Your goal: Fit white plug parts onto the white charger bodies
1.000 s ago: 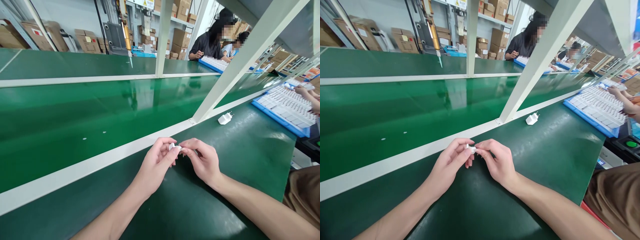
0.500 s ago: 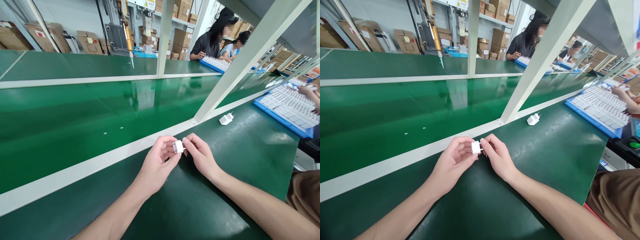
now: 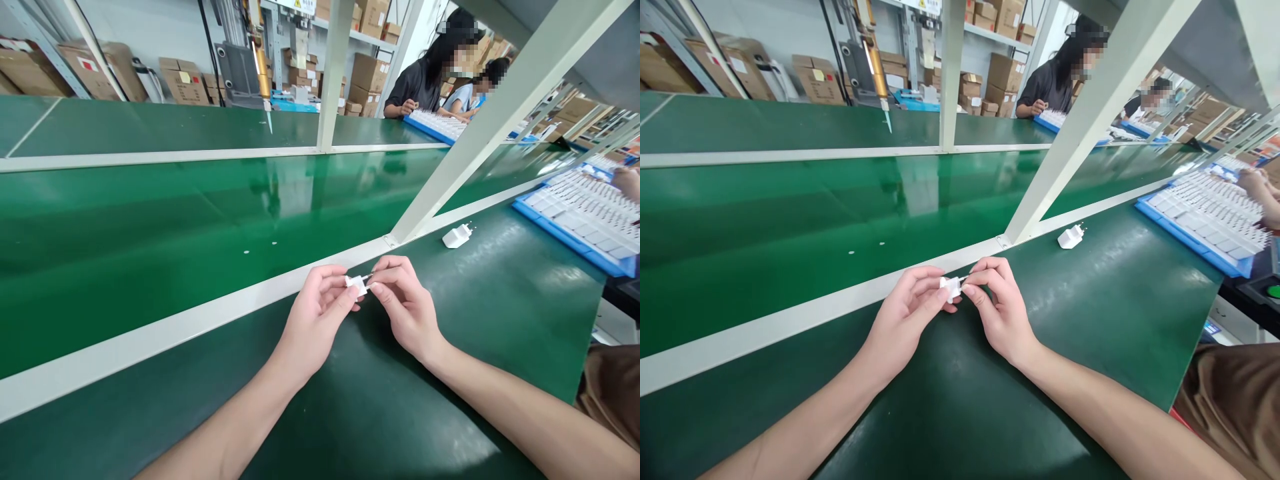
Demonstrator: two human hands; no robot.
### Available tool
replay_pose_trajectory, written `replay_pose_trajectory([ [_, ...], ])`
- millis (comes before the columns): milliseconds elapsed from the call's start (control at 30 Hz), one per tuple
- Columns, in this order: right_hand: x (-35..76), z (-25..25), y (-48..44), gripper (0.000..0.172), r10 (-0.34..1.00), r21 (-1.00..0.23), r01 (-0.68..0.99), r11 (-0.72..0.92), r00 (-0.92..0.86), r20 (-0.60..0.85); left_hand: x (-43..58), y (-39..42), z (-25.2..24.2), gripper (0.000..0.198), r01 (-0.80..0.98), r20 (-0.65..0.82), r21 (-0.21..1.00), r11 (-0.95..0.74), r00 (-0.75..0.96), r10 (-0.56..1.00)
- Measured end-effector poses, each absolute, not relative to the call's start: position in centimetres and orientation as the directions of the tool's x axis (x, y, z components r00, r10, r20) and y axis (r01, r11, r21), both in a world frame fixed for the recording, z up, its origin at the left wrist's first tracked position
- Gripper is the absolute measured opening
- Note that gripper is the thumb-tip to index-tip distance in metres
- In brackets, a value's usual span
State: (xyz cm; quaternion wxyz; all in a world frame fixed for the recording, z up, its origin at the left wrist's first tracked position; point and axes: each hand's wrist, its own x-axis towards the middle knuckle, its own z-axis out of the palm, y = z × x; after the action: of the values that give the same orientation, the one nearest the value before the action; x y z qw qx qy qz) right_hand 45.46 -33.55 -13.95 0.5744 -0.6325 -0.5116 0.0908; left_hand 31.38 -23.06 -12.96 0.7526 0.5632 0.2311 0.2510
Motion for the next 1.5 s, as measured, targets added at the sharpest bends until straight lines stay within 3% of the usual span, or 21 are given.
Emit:
replay_pose_trajectory([
  [200, 45.7, -14.4, -33.3, 0.01, 0.788, -0.862, 0.486, 0.142, 0.472, 0.396, 31.4, -23.2, -13.0, 0.034, -0.199, 0.007, 0.959, 0.199, 0.724, 0.69],
  [367, 45.7, -14.5, -33.1, 0.009, 0.79, -0.871, 0.467, 0.151, 0.473, 0.39, 31.4, -23.1, -13.3, 0.042, -0.16, -0.046, 0.963, 0.216, 0.692, 0.721],
  [733, 45.8, -14.4, -33.2, 0.008, 0.794, -0.891, 0.433, 0.139, 0.489, 0.361, 31.4, -23.2, -13.5, 0.032, -0.13, -0.053, 0.963, 0.235, 0.765, 0.642],
  [933, 45.6, -14.2, -33.4, 0.023, 0.794, -0.943, 0.323, 0.085, 0.55, 0.26, 31.4, -23.2, -13.4, 0.026, -0.159, -0.012, 0.964, 0.214, 0.776, 0.63],
  [1100, 45.5, -14.5, -33.6, 0.023, 0.804, -0.967, 0.231, 0.106, 0.552, 0.22, 31.4, -23.4, -13.4, 0.024, -0.17, -0.011, 0.959, 0.227, 0.779, 0.627],
  [1300, 45.4, -14.5, -33.7, 0.027, 0.81, -0.958, 0.279, 0.061, 0.547, 0.211, 31.4, -23.7, -13.5, 0.024, -0.216, 0.013, 0.943, 0.254, 0.786, 0.618],
  [1400, 45.5, -14.3, -33.9, 0.033, 0.845, -0.947, 0.319, 0.029, 0.498, 0.194, 31.4, -24.1, -13.8, 0.028, -0.161, -0.039, 0.95, 0.268, 0.789, 0.613],
  [1500, 45.9, -14.9, -34.2, 0.047, 0.89, -0.921, 0.386, -0.057, 0.437, 0.128, 31.3, -24.3, -14.6, 0.05, -0.095, -0.053, 0.978, 0.188, 0.75, 0.659],
])
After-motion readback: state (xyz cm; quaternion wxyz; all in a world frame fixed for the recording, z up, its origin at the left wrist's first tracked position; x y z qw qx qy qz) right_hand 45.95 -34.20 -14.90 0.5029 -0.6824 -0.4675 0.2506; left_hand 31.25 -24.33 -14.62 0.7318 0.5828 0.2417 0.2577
